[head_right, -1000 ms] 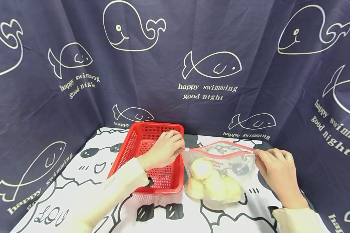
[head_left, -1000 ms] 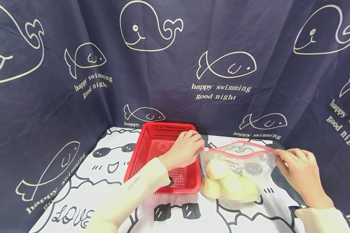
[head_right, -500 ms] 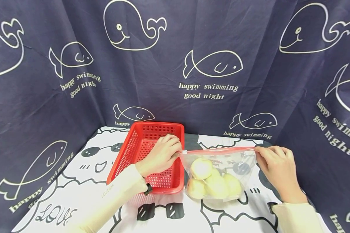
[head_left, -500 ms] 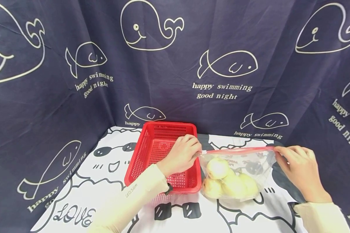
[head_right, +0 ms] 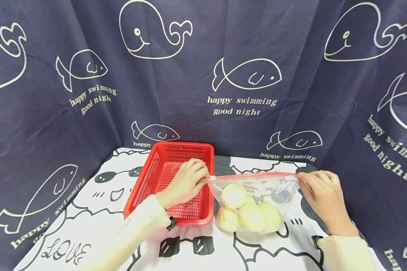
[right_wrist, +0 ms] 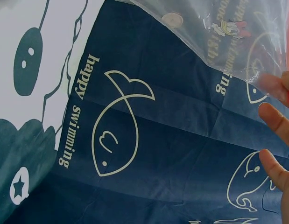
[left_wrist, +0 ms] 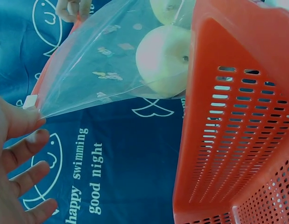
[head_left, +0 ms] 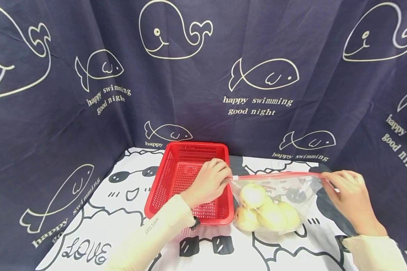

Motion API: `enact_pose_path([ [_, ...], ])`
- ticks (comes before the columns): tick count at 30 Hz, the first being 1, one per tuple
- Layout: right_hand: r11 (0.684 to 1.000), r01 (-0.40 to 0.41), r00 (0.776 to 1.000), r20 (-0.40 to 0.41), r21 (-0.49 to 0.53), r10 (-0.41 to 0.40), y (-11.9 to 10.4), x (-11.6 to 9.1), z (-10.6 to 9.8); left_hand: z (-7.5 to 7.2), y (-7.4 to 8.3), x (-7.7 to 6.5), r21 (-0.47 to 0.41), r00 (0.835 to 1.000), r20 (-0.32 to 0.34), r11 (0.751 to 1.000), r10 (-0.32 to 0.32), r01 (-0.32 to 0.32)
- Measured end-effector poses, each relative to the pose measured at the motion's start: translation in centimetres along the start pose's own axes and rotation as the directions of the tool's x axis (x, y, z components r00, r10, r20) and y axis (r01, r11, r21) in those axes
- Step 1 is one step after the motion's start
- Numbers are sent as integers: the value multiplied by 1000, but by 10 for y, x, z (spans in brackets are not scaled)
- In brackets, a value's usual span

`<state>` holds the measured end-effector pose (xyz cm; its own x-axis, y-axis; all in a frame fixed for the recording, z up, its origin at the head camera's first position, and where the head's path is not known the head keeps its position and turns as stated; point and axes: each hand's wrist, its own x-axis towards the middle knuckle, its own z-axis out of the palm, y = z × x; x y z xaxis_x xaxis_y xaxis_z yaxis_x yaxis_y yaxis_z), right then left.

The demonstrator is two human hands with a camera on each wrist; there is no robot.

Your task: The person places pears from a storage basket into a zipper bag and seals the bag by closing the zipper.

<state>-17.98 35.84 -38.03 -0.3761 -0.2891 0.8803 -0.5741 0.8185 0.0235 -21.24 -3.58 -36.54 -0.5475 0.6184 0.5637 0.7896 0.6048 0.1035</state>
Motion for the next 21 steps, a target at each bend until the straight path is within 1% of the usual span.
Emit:
enact_pose_path([
  [7, 1000, -4, 1000, -4, -17, 4, -1, 1, 0, 3, 0, -4, -18, 998, -66, 1000, 15, -16],
  [13, 1000, 7, 1000, -6, -28, -7, -4, 4, 1, 7, 0, -6, -1, 994, -103, 999, 44, -44],
  [17, 1000, -7, 1000, -6, -27, 7, -10, 10, 2, 8, 0, -7, 8, 992, -113, 998, 55, -55],
  [19, 999, 1, 1000, -8, -35, -1, -14, 15, 5, 8, 0, -8, 8, 991, -121, 998, 60, -59],
  [21, 999, 29, 1000, -8, -43, -29, -19, 21, 8, 8, 1, -8, 4, 989, -132, 998, 65, -65],
])
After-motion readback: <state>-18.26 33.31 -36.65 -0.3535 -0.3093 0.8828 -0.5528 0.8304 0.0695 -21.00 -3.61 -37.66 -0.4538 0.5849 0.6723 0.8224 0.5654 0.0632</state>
